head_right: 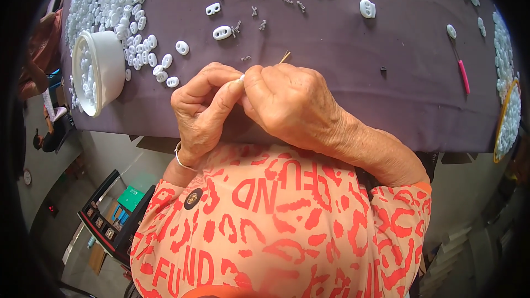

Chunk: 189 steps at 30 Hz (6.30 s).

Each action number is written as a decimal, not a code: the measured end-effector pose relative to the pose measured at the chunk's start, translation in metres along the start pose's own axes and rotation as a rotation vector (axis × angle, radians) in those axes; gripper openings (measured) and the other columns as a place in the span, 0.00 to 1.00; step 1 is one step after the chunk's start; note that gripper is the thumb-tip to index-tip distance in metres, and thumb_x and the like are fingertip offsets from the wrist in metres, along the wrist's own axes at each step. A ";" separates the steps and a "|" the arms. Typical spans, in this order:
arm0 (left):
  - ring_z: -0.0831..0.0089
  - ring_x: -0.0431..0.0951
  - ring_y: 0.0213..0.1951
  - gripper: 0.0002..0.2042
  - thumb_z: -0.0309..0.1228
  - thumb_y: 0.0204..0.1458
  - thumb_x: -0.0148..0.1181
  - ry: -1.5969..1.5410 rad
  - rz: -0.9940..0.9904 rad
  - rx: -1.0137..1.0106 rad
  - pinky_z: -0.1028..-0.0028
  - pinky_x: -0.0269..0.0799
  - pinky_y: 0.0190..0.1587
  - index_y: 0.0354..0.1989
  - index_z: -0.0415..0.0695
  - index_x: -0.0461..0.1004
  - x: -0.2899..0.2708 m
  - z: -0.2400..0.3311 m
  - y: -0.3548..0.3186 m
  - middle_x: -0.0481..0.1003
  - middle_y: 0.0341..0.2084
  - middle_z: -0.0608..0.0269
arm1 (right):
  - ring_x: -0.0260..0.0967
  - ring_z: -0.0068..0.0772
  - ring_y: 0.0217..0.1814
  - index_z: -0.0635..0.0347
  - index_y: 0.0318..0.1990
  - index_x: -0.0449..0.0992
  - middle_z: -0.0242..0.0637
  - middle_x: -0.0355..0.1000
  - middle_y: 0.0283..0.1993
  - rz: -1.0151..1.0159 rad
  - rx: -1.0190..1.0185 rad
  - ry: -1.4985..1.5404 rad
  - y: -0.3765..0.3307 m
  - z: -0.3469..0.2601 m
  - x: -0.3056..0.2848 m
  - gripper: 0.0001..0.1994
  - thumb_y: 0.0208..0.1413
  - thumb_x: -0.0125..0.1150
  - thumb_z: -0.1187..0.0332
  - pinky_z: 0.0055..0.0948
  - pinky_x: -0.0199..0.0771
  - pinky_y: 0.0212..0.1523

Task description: The person assembles plastic cord locks by inserting springs into the plastic components and pressing the pieces together by hand.

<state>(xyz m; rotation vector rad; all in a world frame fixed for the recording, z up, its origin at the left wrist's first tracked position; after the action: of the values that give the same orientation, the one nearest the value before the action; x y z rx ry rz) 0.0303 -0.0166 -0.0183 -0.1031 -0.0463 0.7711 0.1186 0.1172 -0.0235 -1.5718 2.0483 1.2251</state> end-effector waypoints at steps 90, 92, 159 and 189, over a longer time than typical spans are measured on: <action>0.80 0.72 0.30 0.04 0.20 0.53 0.54 -0.248 0.004 -0.037 0.81 0.68 0.32 0.32 0.32 0.74 -0.004 0.009 0.001 0.74 0.27 0.62 | 0.69 0.36 0.26 0.68 0.38 0.72 0.41 0.70 0.29 0.059 0.019 0.150 0.016 0.008 -0.014 0.16 0.37 0.66 0.78 0.29 0.71 0.25; 0.81 0.72 0.30 0.03 0.20 0.52 0.55 -0.133 -0.014 -0.041 0.81 0.67 0.32 0.32 0.33 0.74 -0.002 0.014 0.002 0.74 0.26 0.63 | 0.69 0.37 0.26 0.68 0.38 0.72 0.42 0.70 0.29 0.057 0.012 0.146 0.017 0.005 -0.018 0.17 0.37 0.66 0.78 0.30 0.71 0.25; 0.83 0.71 0.23 0.04 0.23 0.54 0.53 -0.271 -0.044 -0.167 0.85 0.65 0.28 0.29 0.36 0.72 0.002 0.000 0.021 0.73 0.20 0.66 | 0.64 0.35 0.26 0.64 0.29 0.68 0.36 0.62 0.23 0.290 -0.016 -0.072 0.011 0.013 -0.005 0.09 0.41 0.60 0.71 0.33 0.69 0.23; 0.86 0.70 0.28 0.04 0.24 0.54 0.55 -0.196 -0.156 -0.159 0.85 0.66 0.30 0.34 0.35 0.72 0.007 0.014 0.028 0.73 0.25 0.69 | 0.68 0.39 0.26 0.73 0.42 0.71 0.42 0.68 0.28 0.135 -0.059 -0.066 0.015 0.016 -0.022 0.20 0.36 0.62 0.79 0.32 0.70 0.24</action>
<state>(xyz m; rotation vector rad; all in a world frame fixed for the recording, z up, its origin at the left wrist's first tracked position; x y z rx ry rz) 0.0154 0.0093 -0.0073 -0.1728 -0.2991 0.6189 0.1087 0.1439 -0.0115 -1.4178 2.1239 1.3773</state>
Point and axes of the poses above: each hand's wrist, its own y-axis towards the middle knuckle, its own x-axis out of the palm, z = x × y, the point moved 1 cm from there along y, towards the middle knuckle
